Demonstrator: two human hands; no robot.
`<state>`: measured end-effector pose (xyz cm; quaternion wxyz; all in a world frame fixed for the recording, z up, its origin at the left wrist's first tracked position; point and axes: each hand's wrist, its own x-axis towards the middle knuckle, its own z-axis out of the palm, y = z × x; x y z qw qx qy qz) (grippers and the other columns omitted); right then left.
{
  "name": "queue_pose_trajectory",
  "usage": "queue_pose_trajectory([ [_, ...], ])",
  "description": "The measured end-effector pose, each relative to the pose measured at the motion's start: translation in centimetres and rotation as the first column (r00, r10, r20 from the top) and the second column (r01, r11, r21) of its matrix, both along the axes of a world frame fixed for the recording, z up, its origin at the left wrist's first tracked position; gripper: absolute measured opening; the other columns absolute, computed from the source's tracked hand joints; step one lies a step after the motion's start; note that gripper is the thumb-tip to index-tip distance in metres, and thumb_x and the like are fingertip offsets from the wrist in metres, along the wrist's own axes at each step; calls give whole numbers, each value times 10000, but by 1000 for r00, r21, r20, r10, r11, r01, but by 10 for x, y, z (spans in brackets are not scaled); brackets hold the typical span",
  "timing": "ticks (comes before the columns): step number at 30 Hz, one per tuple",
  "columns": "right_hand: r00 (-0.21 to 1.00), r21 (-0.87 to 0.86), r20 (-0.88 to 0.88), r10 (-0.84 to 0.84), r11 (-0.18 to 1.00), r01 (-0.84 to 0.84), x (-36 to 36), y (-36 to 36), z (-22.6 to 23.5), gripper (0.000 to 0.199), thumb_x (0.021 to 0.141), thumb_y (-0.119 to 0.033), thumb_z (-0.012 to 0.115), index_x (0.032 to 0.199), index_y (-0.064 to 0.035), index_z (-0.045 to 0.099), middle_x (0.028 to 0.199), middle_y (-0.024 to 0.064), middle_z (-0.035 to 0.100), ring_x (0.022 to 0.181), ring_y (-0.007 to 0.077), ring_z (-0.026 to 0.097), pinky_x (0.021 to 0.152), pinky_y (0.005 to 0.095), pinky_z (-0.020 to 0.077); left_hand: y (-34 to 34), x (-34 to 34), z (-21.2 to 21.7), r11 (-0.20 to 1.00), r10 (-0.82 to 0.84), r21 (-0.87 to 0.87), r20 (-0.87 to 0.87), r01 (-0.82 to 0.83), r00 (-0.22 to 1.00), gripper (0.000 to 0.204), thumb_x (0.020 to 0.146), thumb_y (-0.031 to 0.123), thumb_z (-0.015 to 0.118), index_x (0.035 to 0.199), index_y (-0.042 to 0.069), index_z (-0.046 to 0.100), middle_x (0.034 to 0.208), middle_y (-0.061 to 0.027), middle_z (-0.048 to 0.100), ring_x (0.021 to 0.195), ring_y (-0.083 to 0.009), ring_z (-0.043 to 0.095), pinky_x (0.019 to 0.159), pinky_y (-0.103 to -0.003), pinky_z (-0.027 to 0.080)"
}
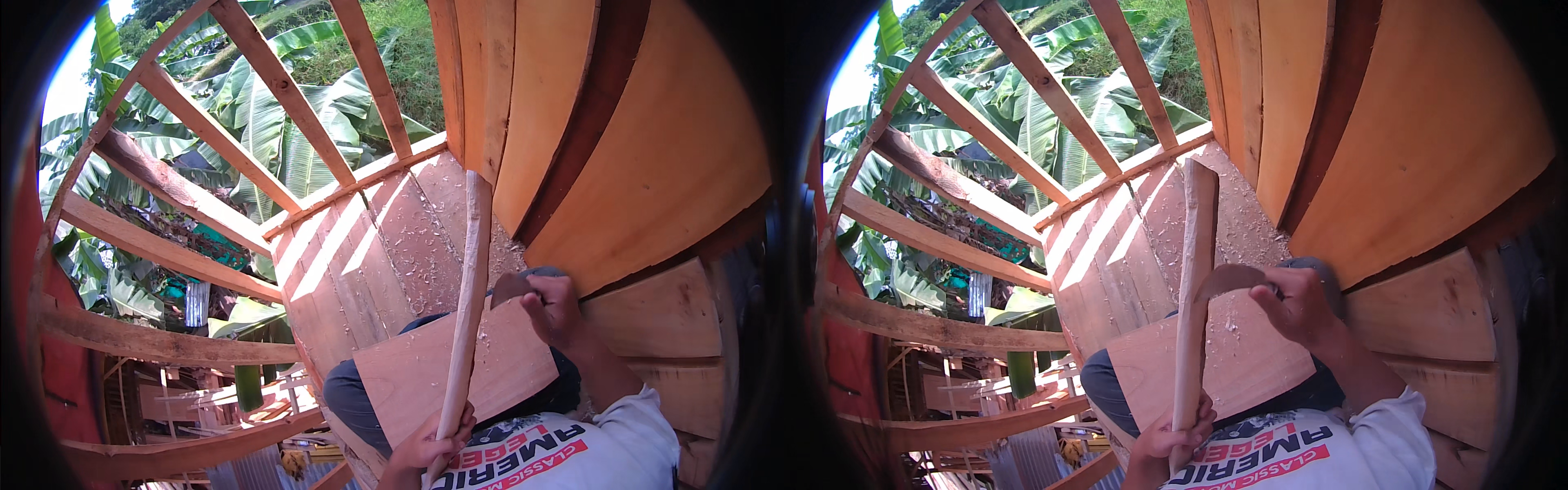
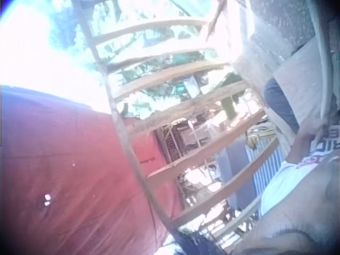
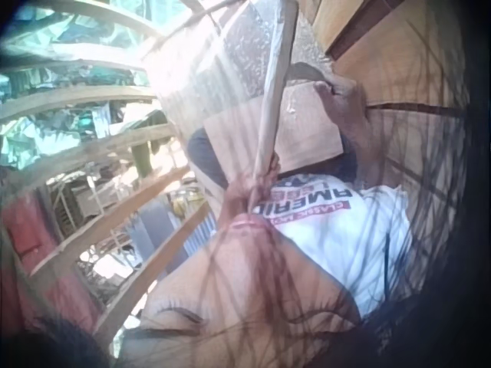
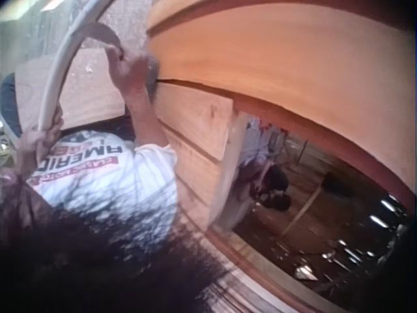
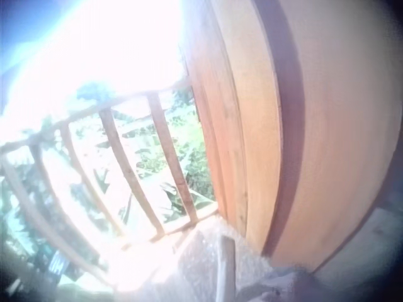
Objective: The person is sitting cross-legged on a wooden floor, using a curved knife to shave and smooth a long, thin piece of wood. They hold the wood in their left hand and repeatedly scrape the blade along its length to remove bark and rough edges.
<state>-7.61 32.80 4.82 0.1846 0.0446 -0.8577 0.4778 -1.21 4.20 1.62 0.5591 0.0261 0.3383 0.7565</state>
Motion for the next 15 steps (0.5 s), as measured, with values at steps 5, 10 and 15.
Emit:
queue_pose_trajectory([
  [5,1000,184,12,-28,983,26,1,-22,2,470,863,-492,625,692,-55,600,546,126,521,514,313,580,489,389,439,4,-8,4,991,-61,-133,-252,28,966,366,751,57,557,1080,17,403,839,-24,411,712,-114,417,652,-259,387],
  [10,981,166,-145,-127,975,150,-4,3,6,484,857,-498,627,635,-73,562,543,117,526,497,301,569,483,388,441,3,2,-4,979,-45,-202,-415,-43,909,370,734,96,582,1050,2,413,830,-26,415,717,-120,415,650,-256,388],
  [15,994,267,-83,-72,959,92,2,2,-23,519,836,-529,634,606,-73,542,540,96,522,461,292,558,438,376,421,5,-11,-7,968,-112,-249,-347,24,931,374,716,123,594,1025,5,421,808,-34,409,710,-123,414,636,-250,381],
])
